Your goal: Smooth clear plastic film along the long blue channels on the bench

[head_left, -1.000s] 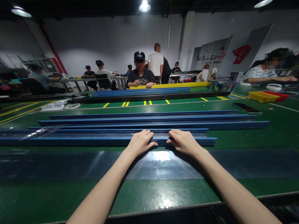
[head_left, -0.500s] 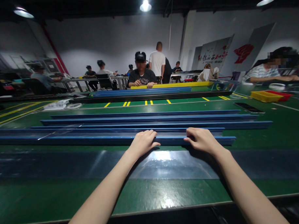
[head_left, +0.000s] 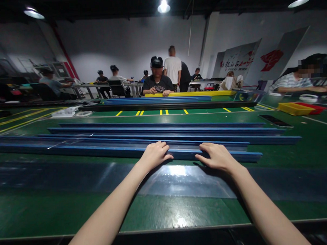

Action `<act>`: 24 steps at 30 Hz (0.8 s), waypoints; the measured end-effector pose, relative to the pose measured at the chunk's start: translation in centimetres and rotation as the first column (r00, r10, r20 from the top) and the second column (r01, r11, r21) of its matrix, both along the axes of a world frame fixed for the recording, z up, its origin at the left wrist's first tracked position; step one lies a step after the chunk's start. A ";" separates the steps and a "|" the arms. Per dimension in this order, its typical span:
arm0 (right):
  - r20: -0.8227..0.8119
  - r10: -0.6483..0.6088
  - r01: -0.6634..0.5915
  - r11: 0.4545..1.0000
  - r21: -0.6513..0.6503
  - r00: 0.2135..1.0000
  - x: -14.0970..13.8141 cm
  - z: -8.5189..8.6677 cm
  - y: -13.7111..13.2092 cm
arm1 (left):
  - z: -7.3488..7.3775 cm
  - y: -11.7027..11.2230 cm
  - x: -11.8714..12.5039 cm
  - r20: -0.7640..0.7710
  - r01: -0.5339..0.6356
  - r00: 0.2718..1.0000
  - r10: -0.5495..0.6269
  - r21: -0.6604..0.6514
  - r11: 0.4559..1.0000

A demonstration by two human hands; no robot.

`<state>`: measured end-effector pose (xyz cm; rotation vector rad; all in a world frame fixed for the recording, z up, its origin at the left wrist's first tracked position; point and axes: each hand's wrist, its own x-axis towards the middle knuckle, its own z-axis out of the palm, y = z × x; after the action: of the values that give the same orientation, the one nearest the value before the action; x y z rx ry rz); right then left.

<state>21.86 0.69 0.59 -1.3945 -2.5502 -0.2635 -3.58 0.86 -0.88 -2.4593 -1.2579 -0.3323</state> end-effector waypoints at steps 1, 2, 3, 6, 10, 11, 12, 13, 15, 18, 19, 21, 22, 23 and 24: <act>-0.014 0.012 -0.012 1.000 0.010 1.000 -0.4 0.0 0.0 | 0.0 0.0 0.0 -0.003 0.000 1.000 0.000 0.001 1.000; -0.028 0.025 -0.025 0.999 0.021 0.999 -0.8 -0.1 0.0 | -0.1 0.0 0.0 -0.004 0.000 1.000 0.000 0.002 1.000; -0.040 0.040 -0.038 0.999 0.034 0.998 -1.2 -0.1 0.0 | -0.1 0.0 0.0 -0.004 0.000 1.000 0.000 0.004 1.000; -0.036 0.085 -0.082 0.993 0.080 0.996 -2.0 -0.5 0.2 | -0.1 0.1 0.0 0.000 -0.002 1.000 0.002 0.009 1.000; -0.024 0.081 -0.077 0.989 0.126 0.996 -2.3 -1.0 0.5 | -0.1 0.0 0.0 0.003 0.002 1.000 -0.002 0.017 1.000; -0.029 0.077 -0.072 0.988 0.134 0.997 -2.3 -1.1 0.5 | -0.1 0.0 0.0 0.003 0.001 1.000 -0.001 0.018 1.000; -0.034 0.074 -0.069 0.988 0.140 0.997 -2.3 -1.1 0.5 | -0.1 0.0 0.0 0.001 0.000 1.000 0.000 0.017 1.000; -0.036 0.073 -0.067 0.988 0.142 0.997 -2.2 -1.1 0.5 | -0.1 0.0 0.0 -0.001 -0.001 1.000 0.001 0.016 1.000; -0.038 0.068 -0.063 0.989 0.133 0.997 -2.2 -0.9 0.5 | 0.0 0.0 0.0 -0.004 -0.002 1.000 0.002 0.017 1.000; -0.036 0.046 -0.043 0.995 0.095 0.998 -2.3 -0.4 0.3 | 0.1 0.0 0.0 0.006 0.009 1.000 -0.009 0.022 1.000; -0.033 0.040 -0.037 0.996 0.082 0.999 -2.2 -0.2 0.2 | 0.2 -0.1 0.0 0.013 0.017 1.000 -0.017 0.023 1.000; -0.029 0.026 -0.024 0.998 0.063 0.999 -2.0 0.1 0.1 | 0.3 -0.1 0.0 0.026 0.038 0.999 -0.038 0.020 0.999; -0.029 0.016 -0.015 0.998 0.056 0.999 -1.7 0.2 0.1 | 0.4 -0.2 0.1 0.030 0.048 0.998 -0.049 0.016 0.999; -0.030 0.004 -0.003 0.999 0.050 1.000 -1.4 0.3 0.1 | 0.4 -0.2 0.1 0.033 0.057 0.998 -0.057 0.013 0.998; -0.033 -0.011 0.013 0.999 0.044 0.999 -1.1 0.3 0.1 | 0.5 -0.2 0.1 0.033 0.063 0.997 -0.064 0.011 0.998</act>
<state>20.78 0.79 0.93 -1.3872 -2.4952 -0.2950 -3.51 0.66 -0.42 -2.4989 -1.1899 -0.3973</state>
